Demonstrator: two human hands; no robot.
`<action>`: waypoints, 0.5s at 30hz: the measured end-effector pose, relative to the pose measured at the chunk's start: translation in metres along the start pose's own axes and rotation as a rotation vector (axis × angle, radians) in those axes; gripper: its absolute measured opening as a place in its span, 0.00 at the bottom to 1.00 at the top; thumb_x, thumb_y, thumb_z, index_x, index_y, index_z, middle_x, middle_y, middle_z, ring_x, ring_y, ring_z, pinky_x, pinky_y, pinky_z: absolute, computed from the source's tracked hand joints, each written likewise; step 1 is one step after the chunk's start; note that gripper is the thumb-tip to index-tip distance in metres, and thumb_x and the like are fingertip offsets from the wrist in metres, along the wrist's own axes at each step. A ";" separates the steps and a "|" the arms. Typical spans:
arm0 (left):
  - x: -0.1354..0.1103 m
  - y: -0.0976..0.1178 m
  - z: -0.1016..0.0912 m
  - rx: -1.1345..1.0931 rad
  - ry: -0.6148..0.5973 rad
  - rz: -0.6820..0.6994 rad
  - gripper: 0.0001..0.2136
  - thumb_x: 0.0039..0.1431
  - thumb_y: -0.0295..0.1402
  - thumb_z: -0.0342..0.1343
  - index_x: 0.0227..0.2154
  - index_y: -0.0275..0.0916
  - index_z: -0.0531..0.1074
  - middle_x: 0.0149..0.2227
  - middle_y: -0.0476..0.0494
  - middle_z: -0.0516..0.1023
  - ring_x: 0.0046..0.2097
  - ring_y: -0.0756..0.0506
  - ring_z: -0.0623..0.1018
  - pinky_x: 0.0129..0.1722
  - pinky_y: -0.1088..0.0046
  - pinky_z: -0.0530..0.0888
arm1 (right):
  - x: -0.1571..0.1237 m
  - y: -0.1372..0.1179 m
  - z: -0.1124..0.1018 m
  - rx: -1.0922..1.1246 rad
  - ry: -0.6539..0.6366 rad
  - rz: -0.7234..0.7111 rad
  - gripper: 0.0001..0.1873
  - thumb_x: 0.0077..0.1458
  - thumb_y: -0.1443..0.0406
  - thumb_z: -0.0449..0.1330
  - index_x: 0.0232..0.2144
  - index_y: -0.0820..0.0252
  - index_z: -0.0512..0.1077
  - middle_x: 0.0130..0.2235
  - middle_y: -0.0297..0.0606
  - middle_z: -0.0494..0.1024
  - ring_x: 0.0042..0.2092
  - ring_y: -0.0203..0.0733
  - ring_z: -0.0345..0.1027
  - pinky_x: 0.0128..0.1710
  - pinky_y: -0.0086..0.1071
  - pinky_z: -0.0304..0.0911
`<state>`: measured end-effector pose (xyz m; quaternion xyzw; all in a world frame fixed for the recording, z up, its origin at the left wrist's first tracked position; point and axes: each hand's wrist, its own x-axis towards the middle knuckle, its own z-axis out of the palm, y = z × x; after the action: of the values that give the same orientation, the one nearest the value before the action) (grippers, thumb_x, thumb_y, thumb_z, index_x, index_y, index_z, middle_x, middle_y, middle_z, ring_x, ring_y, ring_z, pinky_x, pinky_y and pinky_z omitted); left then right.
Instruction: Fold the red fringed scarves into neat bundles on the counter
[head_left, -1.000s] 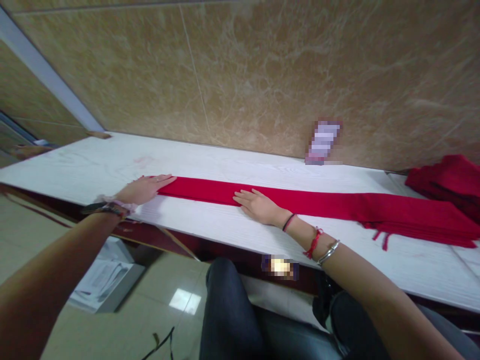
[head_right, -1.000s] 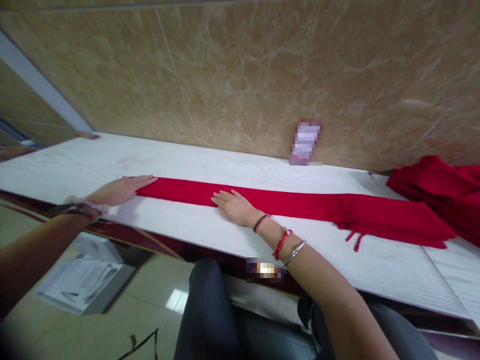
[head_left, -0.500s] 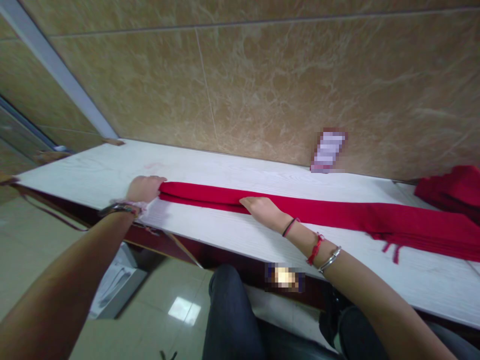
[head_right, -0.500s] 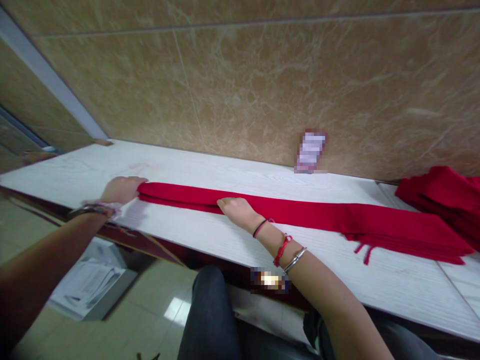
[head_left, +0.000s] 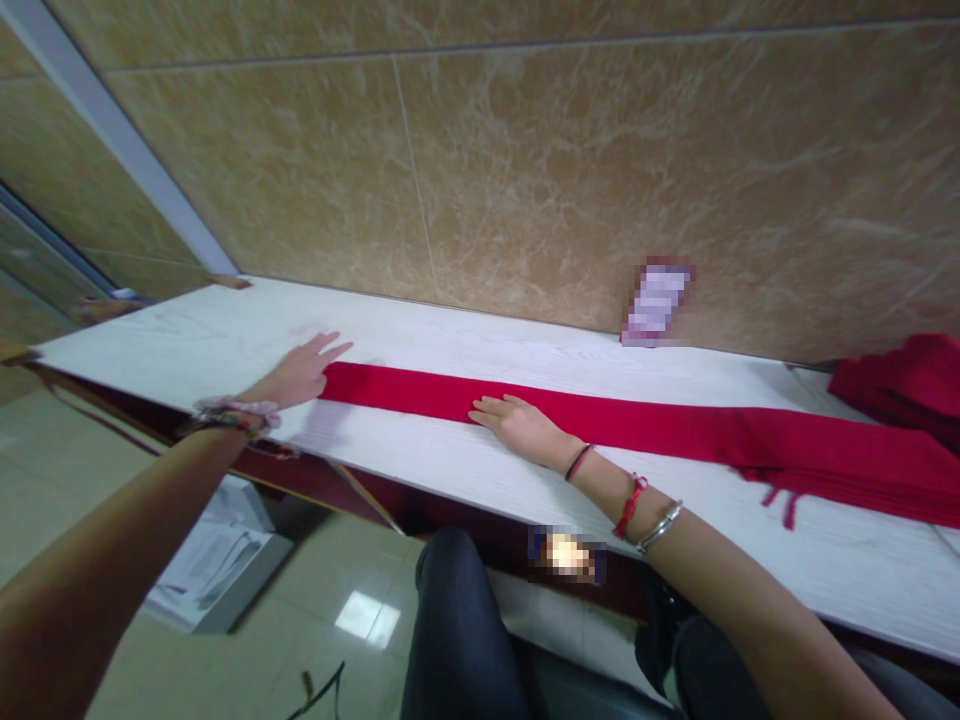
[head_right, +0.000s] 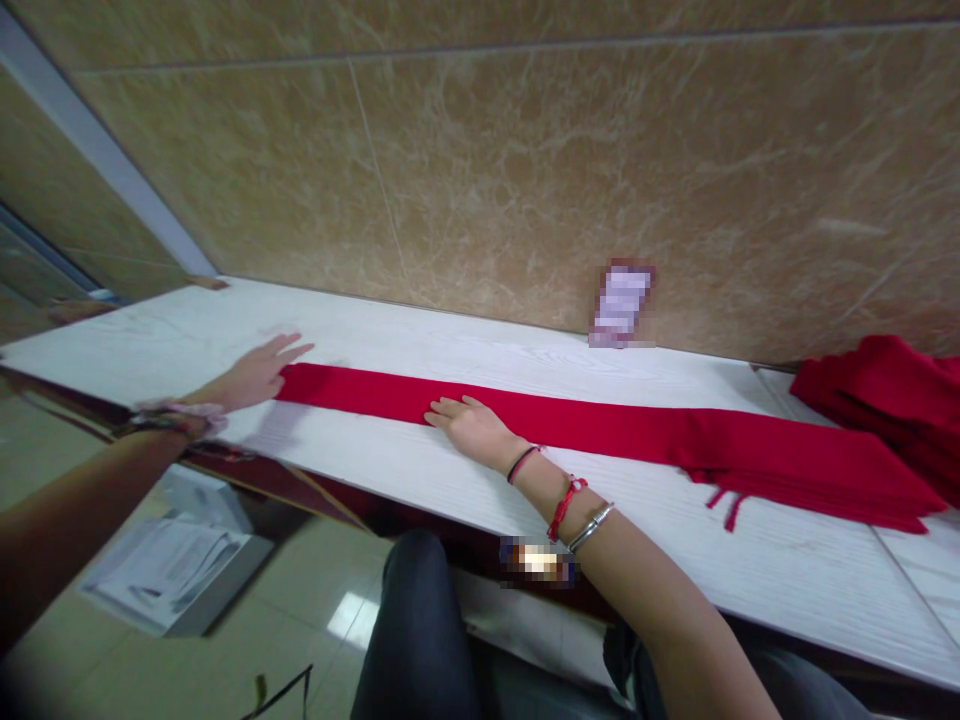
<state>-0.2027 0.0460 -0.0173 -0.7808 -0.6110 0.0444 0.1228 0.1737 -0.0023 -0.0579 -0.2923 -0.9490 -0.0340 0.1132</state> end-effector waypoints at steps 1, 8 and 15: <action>0.002 0.011 0.002 -0.035 -0.007 0.074 0.25 0.58 0.27 0.37 0.60 0.31 0.50 0.64 0.34 0.44 0.64 0.41 0.46 0.59 0.58 0.53 | 0.000 0.000 0.000 0.000 -0.008 0.002 0.22 0.60 0.73 0.44 0.55 0.63 0.62 0.58 0.44 0.64 0.59 0.42 0.54 0.57 0.40 0.52; 0.010 0.048 0.015 -0.143 -0.185 0.206 0.25 0.62 0.36 0.31 0.61 0.36 0.51 0.64 0.37 0.49 0.64 0.42 0.49 0.59 0.57 0.51 | -0.003 -0.001 -0.007 0.088 -0.060 0.003 0.22 0.60 0.71 0.45 0.56 0.63 0.60 0.60 0.44 0.61 0.61 0.42 0.50 0.58 0.43 0.49; 0.013 0.107 -0.008 -0.205 0.046 0.303 0.24 0.64 0.39 0.29 0.62 0.43 0.47 0.66 0.44 0.42 0.65 0.43 0.45 0.60 0.57 0.50 | 0.020 -0.005 -0.018 0.153 0.042 0.249 0.24 0.62 0.61 0.44 0.58 0.63 0.57 0.61 0.47 0.56 0.63 0.48 0.45 0.59 0.52 0.44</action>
<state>-0.0971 0.0338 -0.0348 -0.8732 -0.4846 -0.0178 0.0484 0.1583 0.0027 -0.0355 -0.3977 -0.9026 0.0467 0.1582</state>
